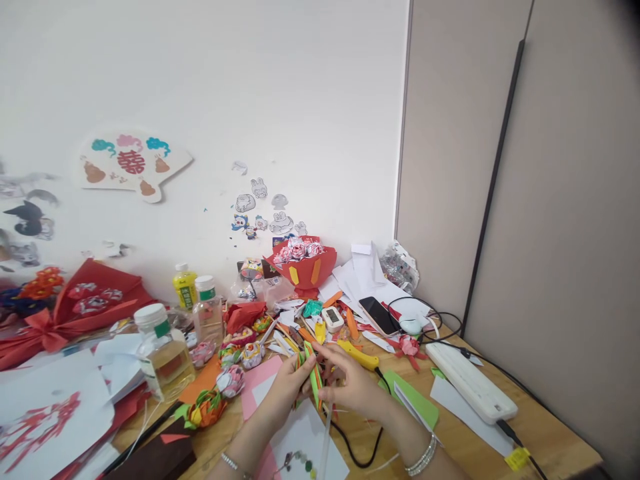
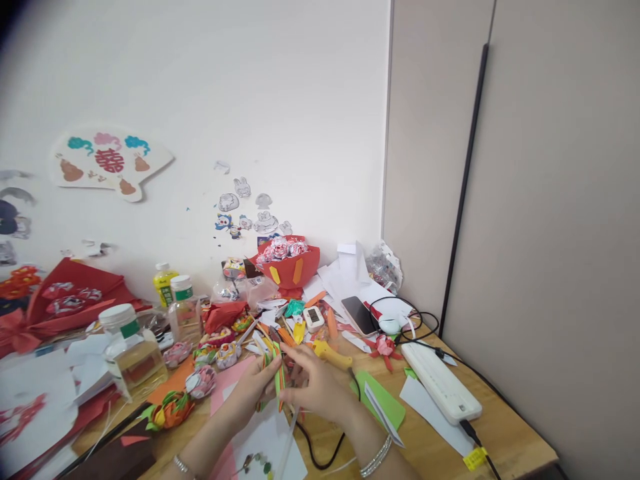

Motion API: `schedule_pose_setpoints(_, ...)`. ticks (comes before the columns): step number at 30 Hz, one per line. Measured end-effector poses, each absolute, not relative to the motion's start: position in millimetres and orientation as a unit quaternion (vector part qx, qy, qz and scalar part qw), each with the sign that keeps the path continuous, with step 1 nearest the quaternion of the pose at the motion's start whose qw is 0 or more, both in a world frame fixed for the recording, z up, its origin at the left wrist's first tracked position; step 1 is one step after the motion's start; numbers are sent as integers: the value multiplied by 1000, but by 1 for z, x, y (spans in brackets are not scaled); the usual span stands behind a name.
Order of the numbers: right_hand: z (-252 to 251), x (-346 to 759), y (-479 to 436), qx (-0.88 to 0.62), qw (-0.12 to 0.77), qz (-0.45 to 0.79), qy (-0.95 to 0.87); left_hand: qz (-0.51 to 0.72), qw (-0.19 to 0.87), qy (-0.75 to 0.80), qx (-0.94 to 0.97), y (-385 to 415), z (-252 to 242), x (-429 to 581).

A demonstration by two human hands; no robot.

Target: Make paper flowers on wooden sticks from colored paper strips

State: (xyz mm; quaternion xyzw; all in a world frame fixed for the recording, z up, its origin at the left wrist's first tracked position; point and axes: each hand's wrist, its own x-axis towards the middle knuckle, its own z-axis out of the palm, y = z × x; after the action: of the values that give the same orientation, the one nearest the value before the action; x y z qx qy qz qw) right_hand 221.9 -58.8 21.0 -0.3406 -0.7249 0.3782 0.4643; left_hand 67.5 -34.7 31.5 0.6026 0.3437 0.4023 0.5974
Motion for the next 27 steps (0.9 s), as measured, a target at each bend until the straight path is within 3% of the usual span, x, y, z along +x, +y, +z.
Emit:
schedule_pose_setpoints(4, 23, 225, -59, -348, 411, 363, -760, 387, 607, 339, 605, -35, 33, 67)
schedule_pose_setpoints(11, 19, 225, -58, -358, 402, 345, -769, 361, 605, 328, 629, -31, 28, 65)
schedule_pose_setpoints(18, 14, 228, -48, -328, 483, 429, -689, 296, 632, 295, 653, -36, 31, 64)
schedule_pose_setpoints(27, 19, 223, -51, -328, 504, 502, -622, 252, 579, 266, 728, -42, 33, 70)
